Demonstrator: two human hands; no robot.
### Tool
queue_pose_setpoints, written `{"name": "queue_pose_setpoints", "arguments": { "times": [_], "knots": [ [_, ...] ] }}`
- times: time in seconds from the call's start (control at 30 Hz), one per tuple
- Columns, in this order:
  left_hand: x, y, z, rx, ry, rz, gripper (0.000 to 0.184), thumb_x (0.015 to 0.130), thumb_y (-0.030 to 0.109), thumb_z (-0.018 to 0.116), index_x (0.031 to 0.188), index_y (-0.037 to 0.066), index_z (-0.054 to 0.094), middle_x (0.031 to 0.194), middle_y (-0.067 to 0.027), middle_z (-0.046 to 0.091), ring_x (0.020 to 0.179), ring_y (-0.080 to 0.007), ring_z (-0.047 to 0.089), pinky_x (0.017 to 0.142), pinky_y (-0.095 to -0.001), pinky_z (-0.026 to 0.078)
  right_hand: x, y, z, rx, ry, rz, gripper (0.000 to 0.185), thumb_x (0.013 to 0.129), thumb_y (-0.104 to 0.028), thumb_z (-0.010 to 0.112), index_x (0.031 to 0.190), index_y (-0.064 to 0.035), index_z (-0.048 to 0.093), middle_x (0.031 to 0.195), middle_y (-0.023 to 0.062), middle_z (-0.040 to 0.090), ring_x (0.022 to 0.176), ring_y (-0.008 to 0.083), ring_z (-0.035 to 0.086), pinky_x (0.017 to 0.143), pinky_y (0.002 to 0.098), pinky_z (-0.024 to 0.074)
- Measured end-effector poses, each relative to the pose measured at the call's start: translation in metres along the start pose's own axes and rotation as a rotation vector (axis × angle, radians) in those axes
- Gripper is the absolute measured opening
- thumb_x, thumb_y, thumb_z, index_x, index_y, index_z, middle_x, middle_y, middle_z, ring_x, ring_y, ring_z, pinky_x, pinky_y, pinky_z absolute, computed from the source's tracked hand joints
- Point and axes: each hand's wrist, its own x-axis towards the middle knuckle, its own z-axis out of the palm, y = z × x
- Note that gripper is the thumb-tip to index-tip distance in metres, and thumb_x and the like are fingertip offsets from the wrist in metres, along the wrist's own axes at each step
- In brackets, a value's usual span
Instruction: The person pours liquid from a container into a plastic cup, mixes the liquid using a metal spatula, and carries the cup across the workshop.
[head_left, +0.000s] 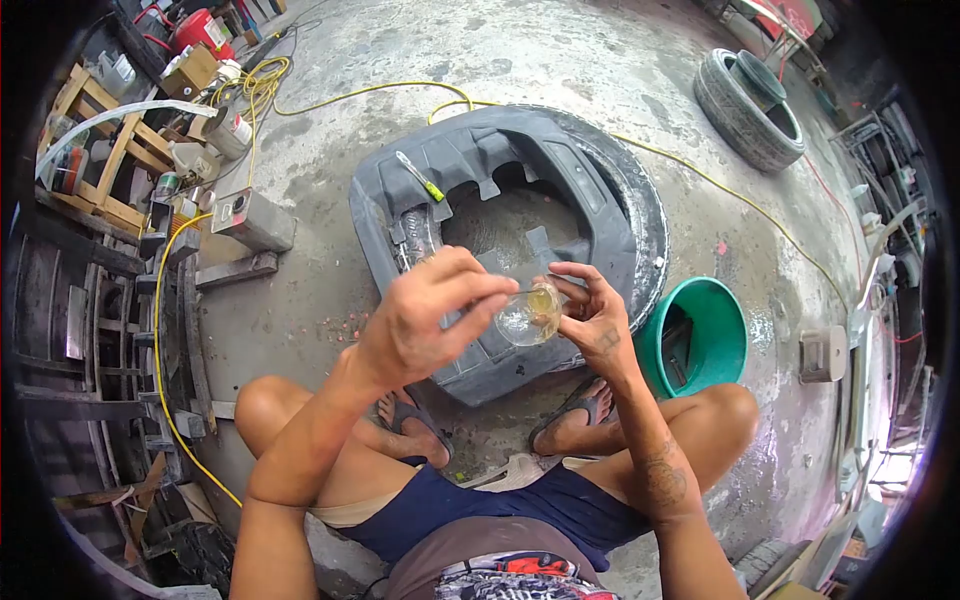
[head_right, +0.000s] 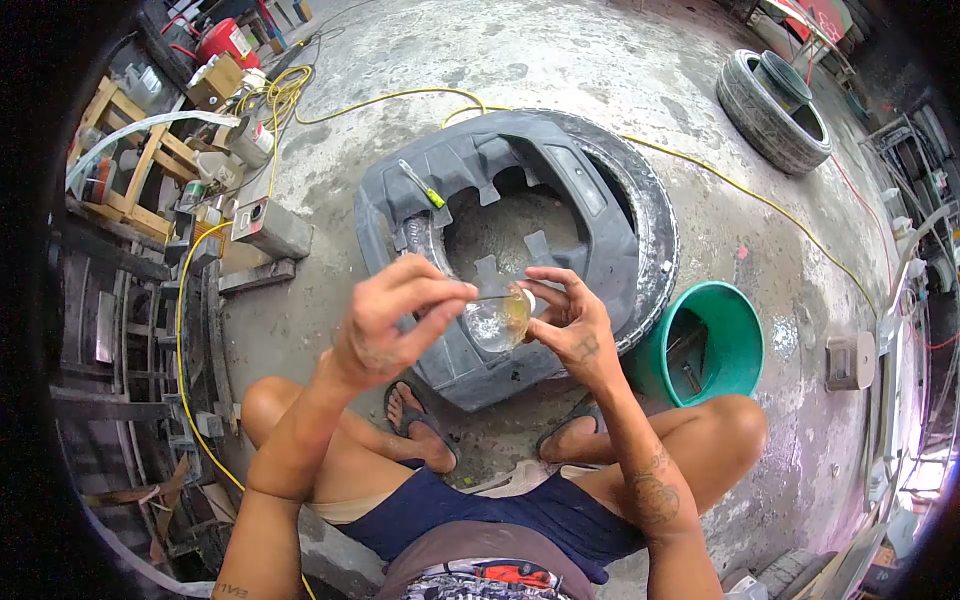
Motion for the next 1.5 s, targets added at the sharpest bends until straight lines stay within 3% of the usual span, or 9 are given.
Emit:
{"name": "queue_pose_setpoints", "arguments": {
  "times": [0.07,0.13,0.37,0.87,1.1,1.17,1.5],
  "knots": [
    [-0.002,-0.002,0.007,0.082,-0.045,0.107,0.019,0.084,0.0,0.073,0.103,0.002,0.071,0.087,-0.0103,0.062,0.076,-0.025,0.063,0.065,-0.0347,0.051,-0.001,0.001,0.002,-0.027,-0.004,-0.07,0.055,0.085,0.004,0.072,0.135,0.0006,0.049,0.124,0.015,0.068,0.079,0.0091,0.067,0.071,0.0237,0.0561],
    [-0.005,-0.001,0.012,0.095,-0.123,0.132,0.022,0.082,0.001,0.074,0.104,0.003,0.069,0.089,-0.0108,0.06,0.081,-0.0293,0.062,0.068,-0.0375,0.052,-0.002,-0.001,0.0,-0.061,-0.001,-0.079,0.055,0.084,0.004,0.073,0.134,0.0005,0.05,0.123,0.0145,0.068,0.078,0.0083,0.066,0.071,0.0232,0.0559],
    [-0.003,0.004,0.0,0.008,-0.129,0.126,0.022,0.083,0.002,0.074,0.104,0.004,0.069,0.09,-0.0111,0.061,0.081,-0.029,0.061,0.068,-0.0376,0.052,-0.007,-0.013,-0.006,-0.284,-0.008,-0.139,0.054,0.081,0.005,0.075,0.13,-0.0012,0.054,0.118,0.0106,0.073,0.072,0.0045,0.062,0.067,0.0208,0.0525],
    [-0.011,0.021,0.0,0.032,-0.163,0.196,0.02,0.084,0.003,0.073,0.104,0.005,0.069,0.09,-0.0112,0.06,0.081,-0.0291,0.062,0.067,-0.038,0.051,-0.021,-0.024,-0.004,-0.371,0.022,-0.276,0.056,0.078,0.009,0.074,0.129,-0.0024,0.055,0.118,0.0114,0.072,0.073,0.0052,0.062,0.065,0.0213,0.0518],
    [-0.014,0.022,0.001,0.102,-0.055,0.21,0.02,0.083,0.002,0.072,0.102,0.004,0.068,0.089,-0.0109,0.058,0.082,-0.03,0.061,0.068,-0.0393,0.052,-0.022,-0.023,-0.002,-0.39,0.023,-0.283,0.055,0.079,0.01,0.072,0.129,-0.0023,0.054,0.118,0.0115,0.072,0.073,0.0059,0.062,0.065,0.0216,0.0521],
    [-0.016,0.021,0.003,0.107,-0.134,0.212,0.019,0.082,0.002,0.072,0.101,0.004,0.067,0.088,-0.0109,0.058,0.084,-0.0303,0.061,0.069,-0.0393,0.052,-0.021,-0.022,-0.002,-0.387,0.037,-0.301,0.055,0.079,0.009,0.074,0.129,-0.0025,0.054,0.118,0.011,0.072,0.072,0.0058,0.062,0.065,0.0214,0.0517],
    [-0.013,0.018,0.003,-0.01,-0.09,0.208,0.018,0.084,0.002,0.071,0.101,0.002,0.066,0.089,-0.0119,0.058,0.083,-0.031,0.06,0.069,-0.039,0.052,-0.017,-0.017,-0.003,-0.313,0.02,-0.306,0.055,0.08,0.003,0.079,0.129,-0.0037,0.054,0.117,0.014,0.072,0.081,0.0069,0.065,0.066,0.0206,0.0507]
  ]
}}
